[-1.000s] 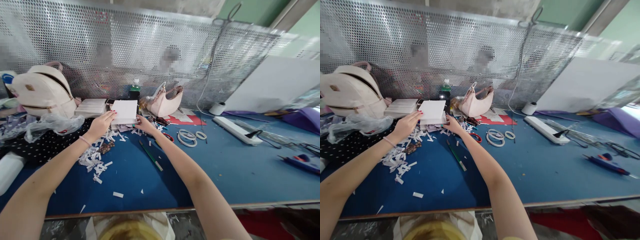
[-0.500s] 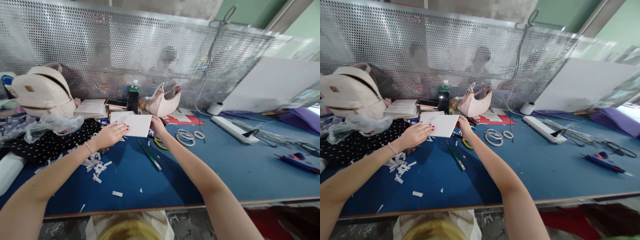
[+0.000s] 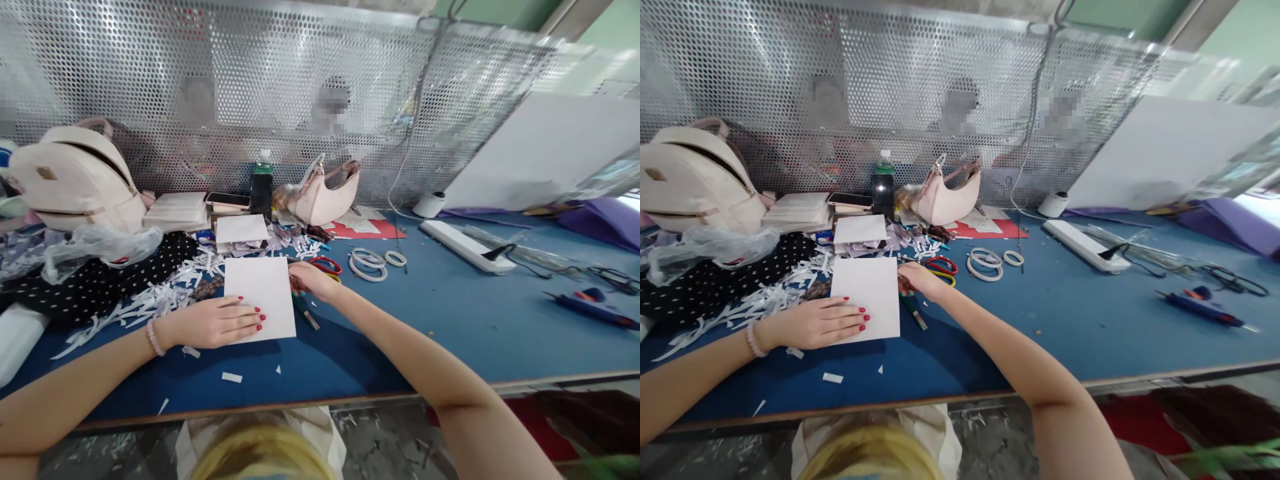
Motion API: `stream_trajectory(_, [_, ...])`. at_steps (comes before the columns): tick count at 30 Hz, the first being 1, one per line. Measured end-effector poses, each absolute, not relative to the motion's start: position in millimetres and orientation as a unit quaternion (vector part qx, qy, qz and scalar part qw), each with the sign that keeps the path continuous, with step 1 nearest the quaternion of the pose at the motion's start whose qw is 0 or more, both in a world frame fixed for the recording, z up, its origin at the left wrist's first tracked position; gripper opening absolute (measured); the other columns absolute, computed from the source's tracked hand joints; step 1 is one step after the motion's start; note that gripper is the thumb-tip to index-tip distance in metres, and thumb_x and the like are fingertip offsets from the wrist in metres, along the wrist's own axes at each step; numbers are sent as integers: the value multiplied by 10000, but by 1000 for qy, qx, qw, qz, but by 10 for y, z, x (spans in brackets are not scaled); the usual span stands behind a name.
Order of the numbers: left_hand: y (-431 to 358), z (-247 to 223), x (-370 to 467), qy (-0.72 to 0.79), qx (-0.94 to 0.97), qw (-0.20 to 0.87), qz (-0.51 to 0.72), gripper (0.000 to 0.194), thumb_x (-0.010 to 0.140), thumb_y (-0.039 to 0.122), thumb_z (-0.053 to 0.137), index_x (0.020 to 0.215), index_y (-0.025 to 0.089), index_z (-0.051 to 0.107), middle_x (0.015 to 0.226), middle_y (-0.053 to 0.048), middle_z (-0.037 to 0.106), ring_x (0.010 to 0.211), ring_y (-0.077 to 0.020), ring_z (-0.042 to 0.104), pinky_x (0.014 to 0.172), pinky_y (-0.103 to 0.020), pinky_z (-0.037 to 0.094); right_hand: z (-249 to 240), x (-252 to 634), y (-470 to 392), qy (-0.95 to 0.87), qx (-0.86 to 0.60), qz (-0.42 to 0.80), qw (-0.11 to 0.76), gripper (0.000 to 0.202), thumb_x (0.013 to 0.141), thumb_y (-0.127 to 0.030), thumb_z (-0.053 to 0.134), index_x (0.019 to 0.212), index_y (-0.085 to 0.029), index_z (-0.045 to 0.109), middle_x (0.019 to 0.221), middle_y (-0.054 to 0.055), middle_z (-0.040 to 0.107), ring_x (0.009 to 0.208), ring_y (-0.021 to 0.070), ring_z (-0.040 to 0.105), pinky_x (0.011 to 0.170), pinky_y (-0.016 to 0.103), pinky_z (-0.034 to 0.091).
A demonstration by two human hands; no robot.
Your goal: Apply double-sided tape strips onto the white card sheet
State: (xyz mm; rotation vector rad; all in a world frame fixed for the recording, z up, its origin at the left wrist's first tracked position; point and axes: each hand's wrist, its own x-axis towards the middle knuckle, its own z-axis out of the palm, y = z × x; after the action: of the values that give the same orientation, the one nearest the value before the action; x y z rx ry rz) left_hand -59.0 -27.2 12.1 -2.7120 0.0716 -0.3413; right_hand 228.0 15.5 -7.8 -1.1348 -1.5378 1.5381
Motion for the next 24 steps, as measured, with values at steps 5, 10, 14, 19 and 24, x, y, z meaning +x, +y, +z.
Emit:
stream_trajectory(5, [-225, 91, -571, 15, -970, 201, -136, 339, 1025, 143, 391, 1279, 147, 616, 1337, -87, 637, 1270, -184, 570, 1152, -359, 374, -19, 2326, 120, -632, -411, 568, 331, 250, 757, -371, 471, 595, -189, 529, 484, 7, 559, 435, 104, 447, 431, 232, 297])
stream_trajectory(10, [-238, 100, -574, 20, -969, 187, -158, 368, 1037, 143, 331, 1273, 114, 611, 1326, -89, 645, 1256, -187, 579, 1151, -353, 363, -2, 2318, 90, -679, -417, 513, 320, 232, 807, -396, 468, 688, -201, 508, 555, -14, 562, 483, 102, 445, 470, 223, 321])
stream_trajectory(14, [-251, 94, -570, 26, -969, 190, -158, 385, 1033, 113, 313, 1294, 115, 596, 1332, -85, 641, 1253, -185, 580, 1151, -355, 359, 19, 2277, 48, -726, -447, 424, 306, 203, 859, -297, 422, 684, -208, 475, 577, -25, 544, 520, 111, 460, 531, 231, 348])
stream_trajectory(19, [-245, 71, -560, 19, -972, 188, -139, 387, 1029, 112, 325, 1322, 120, 578, 1348, -96, 628, 1267, -183, 570, 1130, -347, 388, 46, 2228, -14, -762, -502, 284, 294, 221, 830, -153, 435, 617, -210, 420, 551, -30, 486, 535, 117, 431, 577, 246, 286])
stream_trajectory(24, [-247, 67, -555, 16, -976, 178, -121, 396, 1026, 109, 327, 1343, 128, 562, 1357, -107, 619, 1280, -188, 561, 1114, -348, 411, 35, 2223, -22, -766, -544, 192, 283, 183, 812, -161, 459, 637, -212, 435, 548, -29, 434, 515, 123, 376, 558, 266, 217])
